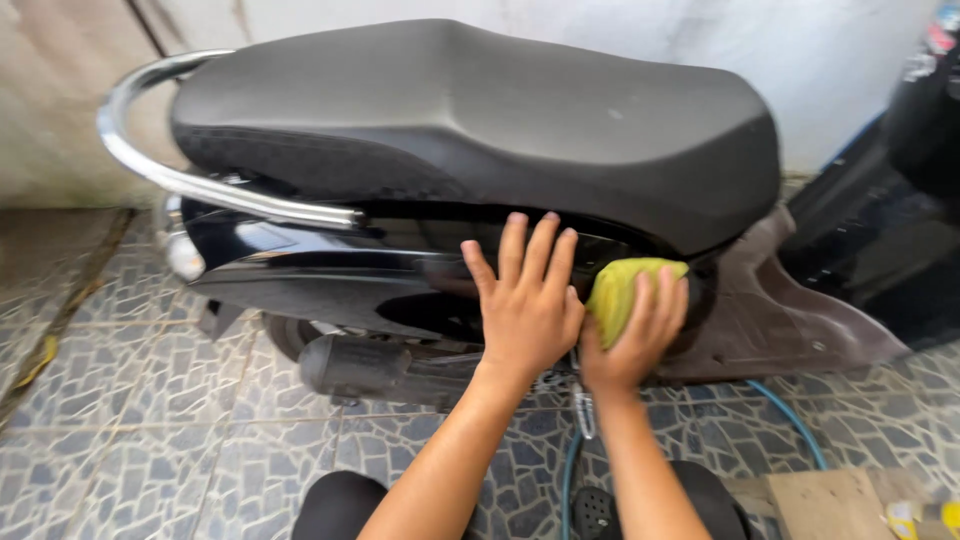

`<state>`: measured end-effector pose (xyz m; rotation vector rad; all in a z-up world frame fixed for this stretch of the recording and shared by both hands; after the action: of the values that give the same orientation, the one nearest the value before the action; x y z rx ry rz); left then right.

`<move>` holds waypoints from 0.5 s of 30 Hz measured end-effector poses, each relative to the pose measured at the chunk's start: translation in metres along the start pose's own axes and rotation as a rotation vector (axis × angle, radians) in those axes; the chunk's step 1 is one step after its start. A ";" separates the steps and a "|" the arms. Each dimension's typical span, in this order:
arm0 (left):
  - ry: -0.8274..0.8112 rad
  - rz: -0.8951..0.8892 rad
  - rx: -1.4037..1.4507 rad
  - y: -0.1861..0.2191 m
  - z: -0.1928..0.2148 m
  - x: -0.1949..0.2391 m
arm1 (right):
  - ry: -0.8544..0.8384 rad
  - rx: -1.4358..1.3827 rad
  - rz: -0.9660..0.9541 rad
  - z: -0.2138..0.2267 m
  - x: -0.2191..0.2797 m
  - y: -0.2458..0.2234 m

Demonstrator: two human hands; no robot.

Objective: The person cleans the side panel of a motorcycle by wiping it with a cloth held in one or both hands, occasionally unfolding, folding, and wringing the cloth.

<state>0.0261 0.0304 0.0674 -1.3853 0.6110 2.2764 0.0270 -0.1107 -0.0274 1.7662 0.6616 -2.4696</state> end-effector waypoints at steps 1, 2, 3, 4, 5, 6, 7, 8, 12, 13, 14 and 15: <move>0.007 -0.009 0.022 0.011 -0.009 0.002 | 0.013 0.021 0.003 0.000 0.007 0.001; -0.028 -0.057 0.109 0.026 -0.021 0.005 | 0.022 0.027 0.003 0.000 0.014 0.003; -0.068 -0.104 0.187 0.039 -0.031 0.009 | 0.028 0.026 -0.001 -0.003 0.022 0.002; -0.066 -0.112 0.201 0.039 -0.038 0.008 | 0.037 0.040 -0.002 0.002 0.011 0.012; -0.053 -0.136 0.168 0.038 -0.041 0.010 | -0.046 -0.032 -0.079 0.001 0.005 0.024; -0.040 -0.160 0.135 0.037 -0.045 0.014 | -0.128 -0.105 -0.156 -0.002 0.000 0.035; -0.053 -0.161 0.146 0.036 -0.046 0.015 | -0.132 -0.094 -0.168 0.002 -0.004 0.041; -0.049 -0.194 0.093 0.037 -0.046 0.016 | -0.193 -0.197 -0.249 0.001 -0.007 0.051; -0.027 -0.229 0.018 0.038 -0.047 0.017 | -0.139 -0.152 -0.334 -0.005 0.010 0.055; -0.025 -0.232 0.022 0.038 -0.048 0.017 | -0.135 -0.149 -0.334 -0.008 0.019 0.046; -0.025 -0.224 0.009 0.038 -0.048 0.017 | -0.094 -0.080 -0.344 -0.007 0.028 0.039; -0.028 -0.218 -0.004 0.038 -0.049 0.018 | -0.054 -0.011 -0.357 -0.006 0.037 0.032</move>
<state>0.0326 -0.0259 0.0371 -1.3488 0.4242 2.1211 0.0280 -0.1292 -0.0733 1.6969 1.0675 -2.7122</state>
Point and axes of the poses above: each hand's wrist, its own x-axis away from the middle knuckle, its own z-axis out of the back of the hand, y = z × x, the point moved 8 cm from there along -x, towards the middle knuckle, and after that the axes turned 7 degrees about x, right-handed, at the moved point
